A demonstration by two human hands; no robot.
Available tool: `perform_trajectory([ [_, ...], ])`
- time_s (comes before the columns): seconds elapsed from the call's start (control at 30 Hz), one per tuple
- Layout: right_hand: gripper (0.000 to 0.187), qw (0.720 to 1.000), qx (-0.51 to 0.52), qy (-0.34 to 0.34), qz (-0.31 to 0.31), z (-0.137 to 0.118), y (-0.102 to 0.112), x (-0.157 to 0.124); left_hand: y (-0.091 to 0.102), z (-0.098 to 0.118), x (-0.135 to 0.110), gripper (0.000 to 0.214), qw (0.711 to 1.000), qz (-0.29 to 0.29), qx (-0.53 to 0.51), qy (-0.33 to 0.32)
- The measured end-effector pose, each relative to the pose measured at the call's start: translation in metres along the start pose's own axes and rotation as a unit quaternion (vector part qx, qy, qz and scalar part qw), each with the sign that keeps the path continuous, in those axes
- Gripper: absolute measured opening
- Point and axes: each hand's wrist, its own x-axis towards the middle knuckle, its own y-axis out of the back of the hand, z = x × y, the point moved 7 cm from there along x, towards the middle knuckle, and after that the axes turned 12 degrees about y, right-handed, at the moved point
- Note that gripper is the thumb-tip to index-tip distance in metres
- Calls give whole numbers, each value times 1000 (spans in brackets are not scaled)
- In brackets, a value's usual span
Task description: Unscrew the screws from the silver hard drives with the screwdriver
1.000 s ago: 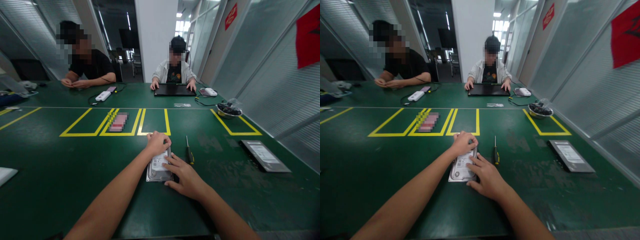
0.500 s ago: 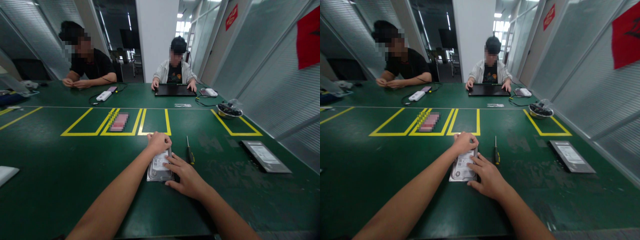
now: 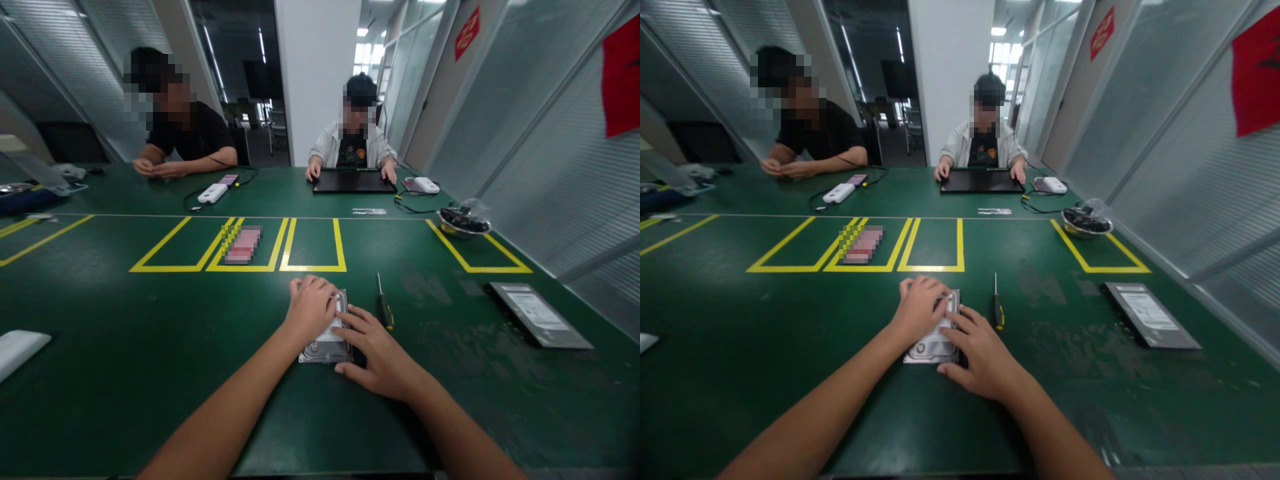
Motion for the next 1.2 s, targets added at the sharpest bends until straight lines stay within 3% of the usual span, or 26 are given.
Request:
perform_trajectory([
  [0.17,24,991,-58,-72,99,17,18,-3,1,4,-12,21,999,-2,16,-33],
  [0.3,21,961,-152,-179,149,40,29,-15,0,2,-15,21,1000,8,3,-24],
  [0.53,32,929,-200,-297,92,61,24,-29,1,-3,-16,23,999,14,-22,-31],
  [0.87,34,913,-252,-316,51,71,19,-30,0,-11,-14,23,999,-1,-42,-1],
  [1.0,31,915,-226,-332,49,74,19,-32,0,-14,-14,23,999,3,-54,2],
  [1.1,30,913,-183,-348,106,80,29,-37,1,-14,-14,23,998,12,-57,-1],
  [1.2,28,903,-161,-329,225,82,51,-44,1,-14,-14,23,999,13,-49,-5],
])
